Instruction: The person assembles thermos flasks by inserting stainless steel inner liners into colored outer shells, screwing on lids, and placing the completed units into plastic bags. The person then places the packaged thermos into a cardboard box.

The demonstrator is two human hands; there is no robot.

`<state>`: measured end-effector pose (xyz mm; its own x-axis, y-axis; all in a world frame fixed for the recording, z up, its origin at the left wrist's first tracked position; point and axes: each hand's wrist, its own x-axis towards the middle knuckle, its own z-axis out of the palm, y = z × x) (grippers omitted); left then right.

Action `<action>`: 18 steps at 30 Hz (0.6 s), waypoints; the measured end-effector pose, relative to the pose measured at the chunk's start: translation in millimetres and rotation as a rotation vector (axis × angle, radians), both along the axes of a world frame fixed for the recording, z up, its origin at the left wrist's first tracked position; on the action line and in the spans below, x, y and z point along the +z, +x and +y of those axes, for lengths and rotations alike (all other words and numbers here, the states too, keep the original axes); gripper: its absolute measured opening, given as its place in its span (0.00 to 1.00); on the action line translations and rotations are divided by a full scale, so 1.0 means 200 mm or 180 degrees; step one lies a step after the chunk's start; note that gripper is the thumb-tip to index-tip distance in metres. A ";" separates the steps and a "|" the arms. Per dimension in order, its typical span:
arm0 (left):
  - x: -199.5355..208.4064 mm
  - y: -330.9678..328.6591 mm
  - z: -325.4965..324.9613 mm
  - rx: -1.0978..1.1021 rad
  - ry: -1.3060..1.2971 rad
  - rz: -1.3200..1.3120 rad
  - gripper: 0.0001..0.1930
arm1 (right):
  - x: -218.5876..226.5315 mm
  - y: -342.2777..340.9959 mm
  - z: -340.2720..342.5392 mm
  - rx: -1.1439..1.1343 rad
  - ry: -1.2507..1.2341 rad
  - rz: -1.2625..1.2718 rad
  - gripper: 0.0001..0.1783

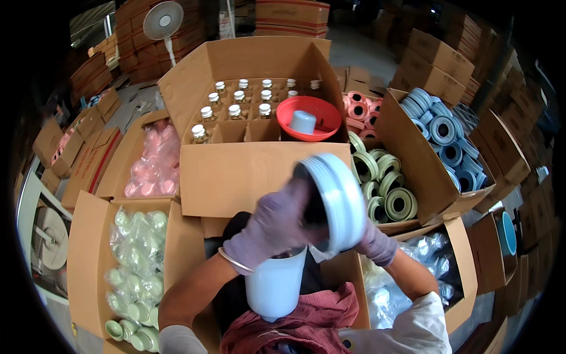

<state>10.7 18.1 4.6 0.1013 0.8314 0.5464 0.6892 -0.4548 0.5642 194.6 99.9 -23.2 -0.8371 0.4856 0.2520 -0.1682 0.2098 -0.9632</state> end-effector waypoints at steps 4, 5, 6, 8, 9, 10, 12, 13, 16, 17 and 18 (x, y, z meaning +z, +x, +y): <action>-0.06 -0.11 0.02 -0.0360 -0.0404 -0.1604 0.33 | 0.06 -0.05 -0.05 -0.1239 0.3311 0.0025 0.55; -0.08 -0.13 0.03 -0.0345 -0.0539 -0.1820 0.33 | 0.07 -0.08 -0.05 -0.1209 0.3835 0.0146 0.55; -0.05 -0.09 0.05 0.0131 -0.0699 -0.1561 0.32 | 0.03 -0.11 -0.08 -0.1156 0.3278 0.0417 0.50; 0.01 -0.06 0.06 0.0834 0.0092 0.0342 0.31 | 0.01 -0.10 -0.10 -0.1561 0.1358 0.0137 0.39; 0.03 -0.05 0.08 0.0669 0.0457 0.1229 0.28 | 0.03 -0.11 -0.03 -0.1672 0.0655 0.0005 0.37; 0.01 -0.07 0.09 0.0413 0.0654 0.1534 0.26 | 0.04 -0.11 0.04 -0.1381 -0.0460 0.0222 0.34; -0.03 -0.14 0.11 -0.0287 0.0588 0.1626 0.21 | 0.04 -0.09 0.10 -0.1399 -0.0003 0.0301 0.32; -0.03 -0.18 0.09 -0.0417 0.0711 0.1511 0.21 | 0.02 -0.09 0.12 -0.1473 0.0580 0.0189 0.32; -0.05 -0.28 0.02 -0.0498 0.1199 0.1274 0.23 | 0.01 -0.15 0.17 -0.1251 -0.0270 0.0401 0.34; -0.06 -0.27 -0.01 0.0022 0.1127 0.0400 0.23 | 0.02 -0.14 0.18 -0.0940 -0.0601 0.0259 0.34; -0.07 -0.21 -0.01 0.0512 0.1063 -0.0499 0.23 | 0.01 -0.16 0.18 -0.0715 -0.0668 0.0503 0.33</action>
